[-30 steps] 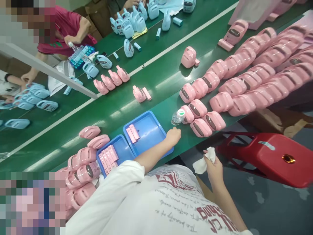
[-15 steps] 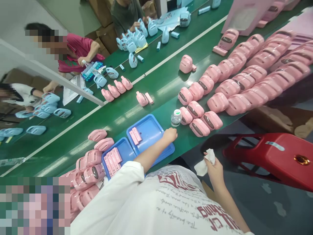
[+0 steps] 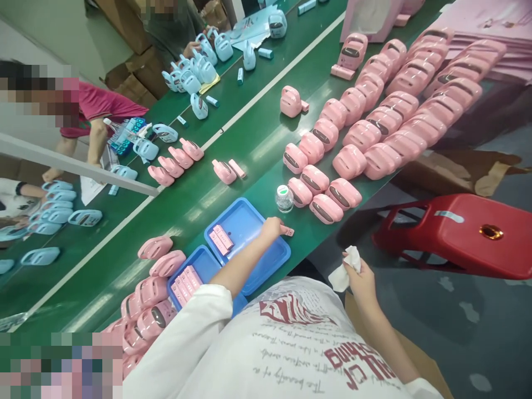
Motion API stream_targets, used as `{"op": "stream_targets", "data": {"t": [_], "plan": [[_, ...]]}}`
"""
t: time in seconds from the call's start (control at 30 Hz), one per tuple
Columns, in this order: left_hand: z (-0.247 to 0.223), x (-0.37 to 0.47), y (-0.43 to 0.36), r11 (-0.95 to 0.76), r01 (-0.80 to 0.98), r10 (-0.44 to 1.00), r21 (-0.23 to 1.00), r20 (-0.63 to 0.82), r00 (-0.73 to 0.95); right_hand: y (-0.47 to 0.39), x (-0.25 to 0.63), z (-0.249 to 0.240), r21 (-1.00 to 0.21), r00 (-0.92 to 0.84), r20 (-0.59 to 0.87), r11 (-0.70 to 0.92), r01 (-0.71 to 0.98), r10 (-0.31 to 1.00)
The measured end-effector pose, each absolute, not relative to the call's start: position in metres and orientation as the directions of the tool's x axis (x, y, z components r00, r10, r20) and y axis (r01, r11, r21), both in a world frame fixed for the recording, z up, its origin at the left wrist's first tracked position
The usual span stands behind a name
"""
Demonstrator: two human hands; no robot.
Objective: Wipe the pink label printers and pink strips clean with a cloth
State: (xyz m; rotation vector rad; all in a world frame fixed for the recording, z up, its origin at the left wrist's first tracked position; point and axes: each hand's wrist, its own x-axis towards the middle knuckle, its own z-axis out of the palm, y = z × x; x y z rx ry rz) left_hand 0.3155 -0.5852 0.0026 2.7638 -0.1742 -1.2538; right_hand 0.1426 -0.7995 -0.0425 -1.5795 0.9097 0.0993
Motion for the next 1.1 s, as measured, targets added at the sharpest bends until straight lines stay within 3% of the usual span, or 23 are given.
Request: {"op": "stream_targets", "data": {"t": [0.27,0.53,0.63,0.77,0.87,0.93,1.1], "plan": [[-0.013,0.304,-0.619,-0.987,-0.095,-0.158,0.127,-0.736,0.658,-0.79,0.137,-0.053,-0.771,0.658,-0.588,0.082,-0.631,-0.47],[0.001,0.276,-0.609,-0.933,-0.104,-0.289,0.345,-0.543,0.789,-0.793,0.153,-0.033,-0.834,0.751,-0.482,-0.027,-0.551,-0.451],[0.021,0.259,-0.567,-0.886,-0.112,-0.298,0.45,-0.369,0.88,-0.794,0.165,-0.022,-0.861,0.791,-0.46,-0.018,-0.509,-0.403],[0.06,0.22,-0.512,-0.842,-0.108,-0.153,0.528,-0.041,0.987,-0.781,0.191,-0.003,-0.889,0.854,-0.457,0.149,-0.433,-0.248],[0.094,0.186,-0.487,-0.735,-0.341,-0.022,0.586,0.482,0.876,-0.757,0.214,0.023,-0.893,0.9,-0.423,0.22,-0.393,-0.109],[0.113,0.167,-0.48,-0.707,-0.462,0.059,0.535,0.695,0.716,-0.734,0.227,0.045,-0.893,0.921,-0.389,0.251,-0.374,-0.009],[0.138,0.14,-0.475,-0.764,-0.425,0.159,0.486,0.78,0.605,-0.674,0.235,0.107,-0.924,0.952,-0.211,0.273,-0.268,0.22]]}}
